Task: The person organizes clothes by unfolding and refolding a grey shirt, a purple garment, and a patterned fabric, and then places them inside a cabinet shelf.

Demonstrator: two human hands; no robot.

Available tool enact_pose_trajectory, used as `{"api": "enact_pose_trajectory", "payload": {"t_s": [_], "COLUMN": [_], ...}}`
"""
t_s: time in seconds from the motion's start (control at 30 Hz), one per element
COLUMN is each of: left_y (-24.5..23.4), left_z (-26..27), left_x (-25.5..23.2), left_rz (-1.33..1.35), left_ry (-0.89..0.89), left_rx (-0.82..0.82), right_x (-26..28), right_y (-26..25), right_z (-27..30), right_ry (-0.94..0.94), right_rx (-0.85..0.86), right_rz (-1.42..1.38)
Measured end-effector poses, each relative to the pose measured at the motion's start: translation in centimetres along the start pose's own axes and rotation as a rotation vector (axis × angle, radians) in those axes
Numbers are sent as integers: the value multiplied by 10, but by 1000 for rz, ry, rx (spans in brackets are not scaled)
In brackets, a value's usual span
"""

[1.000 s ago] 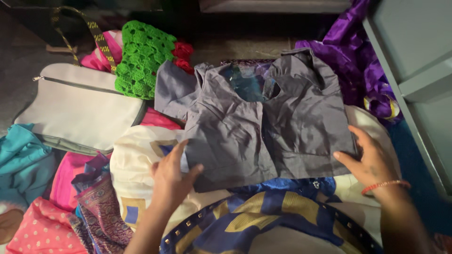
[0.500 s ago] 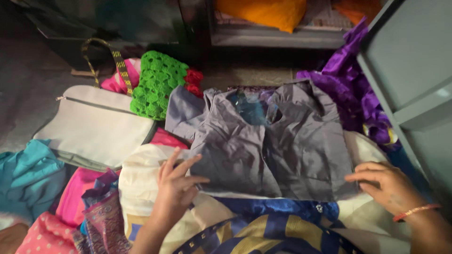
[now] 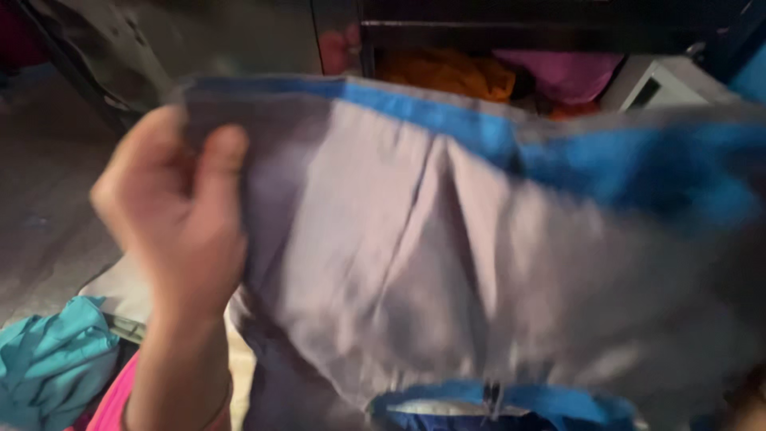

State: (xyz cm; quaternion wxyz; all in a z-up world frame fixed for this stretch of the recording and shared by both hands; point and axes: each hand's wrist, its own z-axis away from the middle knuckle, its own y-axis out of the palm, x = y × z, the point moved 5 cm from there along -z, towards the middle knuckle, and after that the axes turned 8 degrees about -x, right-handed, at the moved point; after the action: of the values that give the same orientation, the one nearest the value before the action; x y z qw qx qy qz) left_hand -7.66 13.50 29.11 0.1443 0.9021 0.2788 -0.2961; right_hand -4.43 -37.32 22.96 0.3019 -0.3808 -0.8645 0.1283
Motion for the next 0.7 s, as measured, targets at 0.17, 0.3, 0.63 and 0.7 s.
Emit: {"api": "enact_pose_trajectory", "payload": {"t_s": [0.17,0.3,0.63,0.7], "left_y": [60,77,128,112], "left_z": [21,101,263,269], "left_x": [117,224,233,234], "left_rz": [-98,-646,-722,-756], "left_ry": [-48,-278,-46,-74], "left_rx": [148,182,1098,1025], "right_x": [-67,-91,-30,-43], "right_y": [91,179,284,283], "right_z": [1,39,150,166], "right_ry": [96,225,146,118], "right_rx": [-192,-9,889,803], "right_rz": [-38,418,529,533]}}
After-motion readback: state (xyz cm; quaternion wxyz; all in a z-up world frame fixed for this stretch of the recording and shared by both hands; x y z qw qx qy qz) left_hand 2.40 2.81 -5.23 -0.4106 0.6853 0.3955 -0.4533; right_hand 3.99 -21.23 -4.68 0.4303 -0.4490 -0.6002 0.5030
